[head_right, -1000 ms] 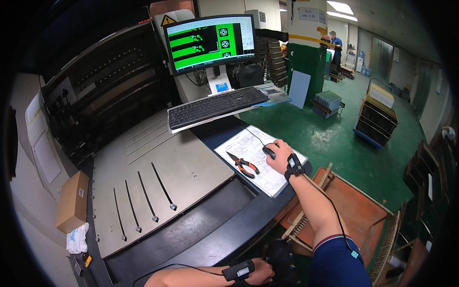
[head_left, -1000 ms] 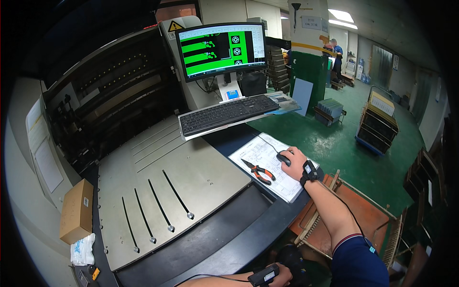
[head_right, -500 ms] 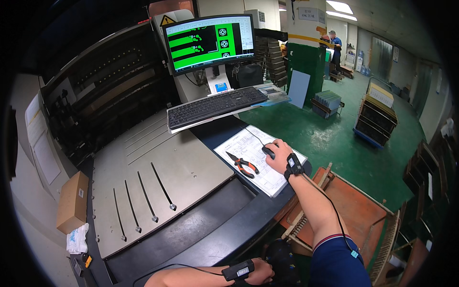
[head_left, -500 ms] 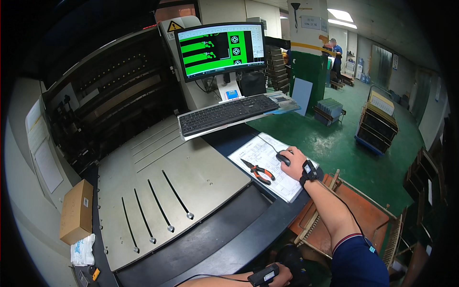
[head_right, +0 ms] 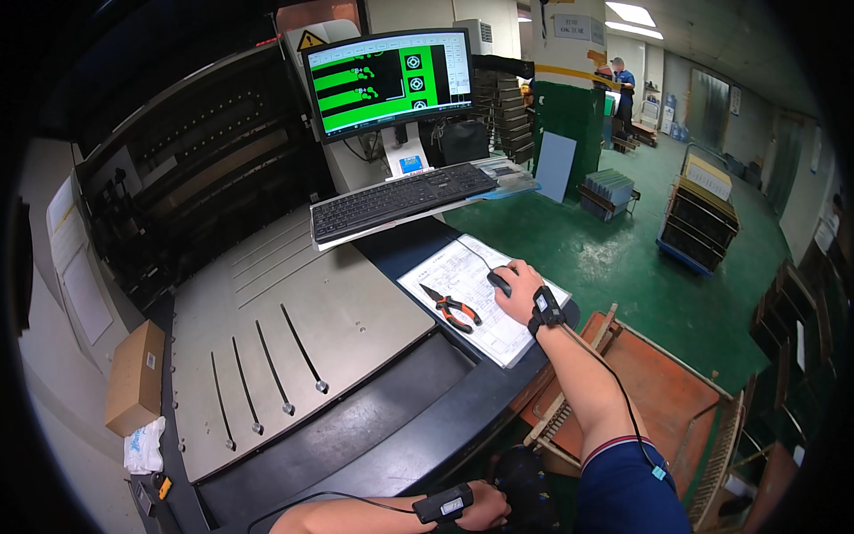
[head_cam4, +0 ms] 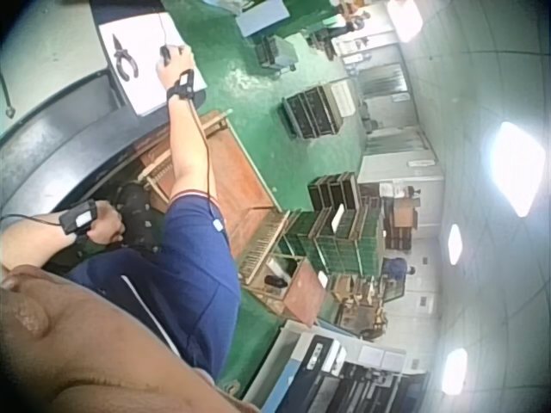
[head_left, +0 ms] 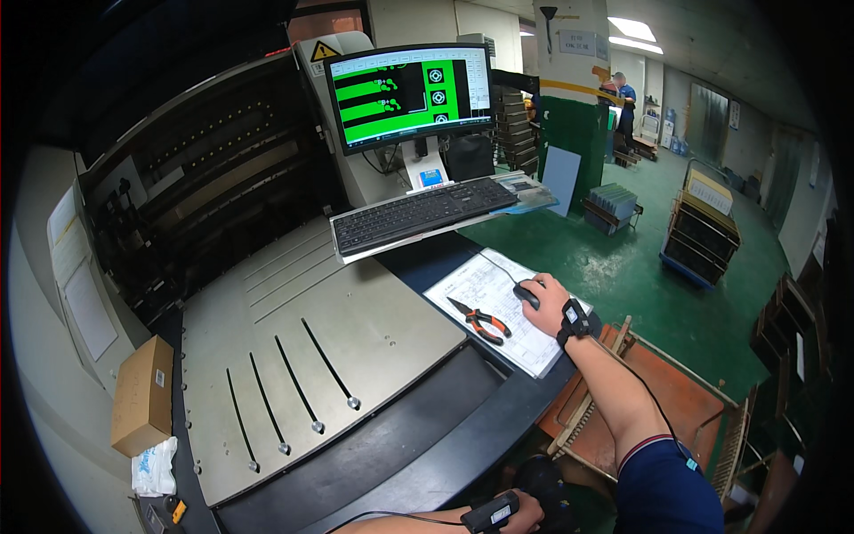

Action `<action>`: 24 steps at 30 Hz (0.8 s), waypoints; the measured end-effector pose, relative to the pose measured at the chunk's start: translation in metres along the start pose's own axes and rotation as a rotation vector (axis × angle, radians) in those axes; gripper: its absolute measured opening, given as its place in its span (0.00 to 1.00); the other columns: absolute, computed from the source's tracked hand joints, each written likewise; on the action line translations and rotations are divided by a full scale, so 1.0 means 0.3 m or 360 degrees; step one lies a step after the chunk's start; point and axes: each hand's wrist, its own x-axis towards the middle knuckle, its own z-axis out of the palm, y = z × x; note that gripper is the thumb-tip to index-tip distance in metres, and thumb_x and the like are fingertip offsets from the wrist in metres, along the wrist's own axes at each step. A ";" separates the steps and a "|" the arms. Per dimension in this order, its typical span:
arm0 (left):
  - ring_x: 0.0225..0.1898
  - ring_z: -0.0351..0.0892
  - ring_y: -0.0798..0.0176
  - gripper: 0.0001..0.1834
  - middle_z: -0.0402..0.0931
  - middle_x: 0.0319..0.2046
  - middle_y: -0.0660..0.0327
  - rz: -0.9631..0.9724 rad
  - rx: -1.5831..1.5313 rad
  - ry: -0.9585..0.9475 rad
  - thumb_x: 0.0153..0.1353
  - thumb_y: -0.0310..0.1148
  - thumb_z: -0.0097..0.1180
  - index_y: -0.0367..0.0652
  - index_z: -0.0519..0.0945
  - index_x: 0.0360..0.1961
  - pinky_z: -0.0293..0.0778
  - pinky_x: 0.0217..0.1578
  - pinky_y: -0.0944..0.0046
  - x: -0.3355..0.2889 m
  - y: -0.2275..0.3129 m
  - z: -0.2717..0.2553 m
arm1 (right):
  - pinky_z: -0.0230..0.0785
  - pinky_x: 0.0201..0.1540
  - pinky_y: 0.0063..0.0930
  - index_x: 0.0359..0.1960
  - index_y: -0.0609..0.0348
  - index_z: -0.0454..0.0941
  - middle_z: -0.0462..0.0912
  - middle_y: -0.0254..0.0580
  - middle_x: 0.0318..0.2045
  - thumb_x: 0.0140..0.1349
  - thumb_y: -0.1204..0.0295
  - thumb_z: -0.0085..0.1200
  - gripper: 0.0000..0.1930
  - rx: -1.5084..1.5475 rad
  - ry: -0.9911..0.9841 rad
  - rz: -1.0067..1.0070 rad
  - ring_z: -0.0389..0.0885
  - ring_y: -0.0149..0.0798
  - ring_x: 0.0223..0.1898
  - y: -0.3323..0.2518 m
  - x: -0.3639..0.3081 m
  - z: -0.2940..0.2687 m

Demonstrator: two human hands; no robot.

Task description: Operating an industrial machine using a computer interface and handling metal sheets.

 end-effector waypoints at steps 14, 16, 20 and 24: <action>0.15 0.77 0.53 0.11 0.76 0.12 0.59 0.0102 -0.0053 0.0386 0.54 0.40 0.56 0.53 0.82 0.17 0.74 0.16 0.52 0.028 -0.044 0.110 | 0.67 0.55 0.44 0.51 0.52 0.78 0.74 0.49 0.51 0.56 0.66 0.60 0.20 -0.0038 -0.0053 0.0029 0.74 0.53 0.51 0.001 0.000 0.010; 0.15 0.78 0.53 0.11 0.76 0.13 0.59 0.0144 -0.0060 0.0410 0.54 0.40 0.56 0.53 0.82 0.17 0.75 0.17 0.52 0.031 -0.046 0.106 | 0.67 0.55 0.44 0.52 0.52 0.78 0.74 0.49 0.51 0.56 0.66 0.60 0.20 -0.0028 -0.0054 0.0036 0.74 0.53 0.51 0.019 -0.008 0.003; 0.16 0.78 0.53 0.12 0.76 0.13 0.59 0.0179 -0.0124 0.0315 0.55 0.41 0.56 0.52 0.83 0.18 0.74 0.18 0.52 0.058 -0.040 0.078 | 0.67 0.55 0.44 0.51 0.52 0.78 0.74 0.49 0.51 0.57 0.66 0.59 0.19 -0.0075 -0.0028 0.0048 0.74 0.53 0.51 0.069 -0.033 -0.029; 0.17 0.78 0.52 0.12 0.77 0.14 0.57 0.1241 -0.1448 -0.0228 0.57 0.41 0.55 0.50 0.84 0.21 0.74 0.18 0.52 0.410 -0.593 0.958 | 0.67 0.55 0.44 0.51 0.52 0.78 0.74 0.49 0.51 0.57 0.66 0.59 0.19 0.0072 -0.0013 -0.0091 0.74 0.53 0.51 -0.132 0.055 0.047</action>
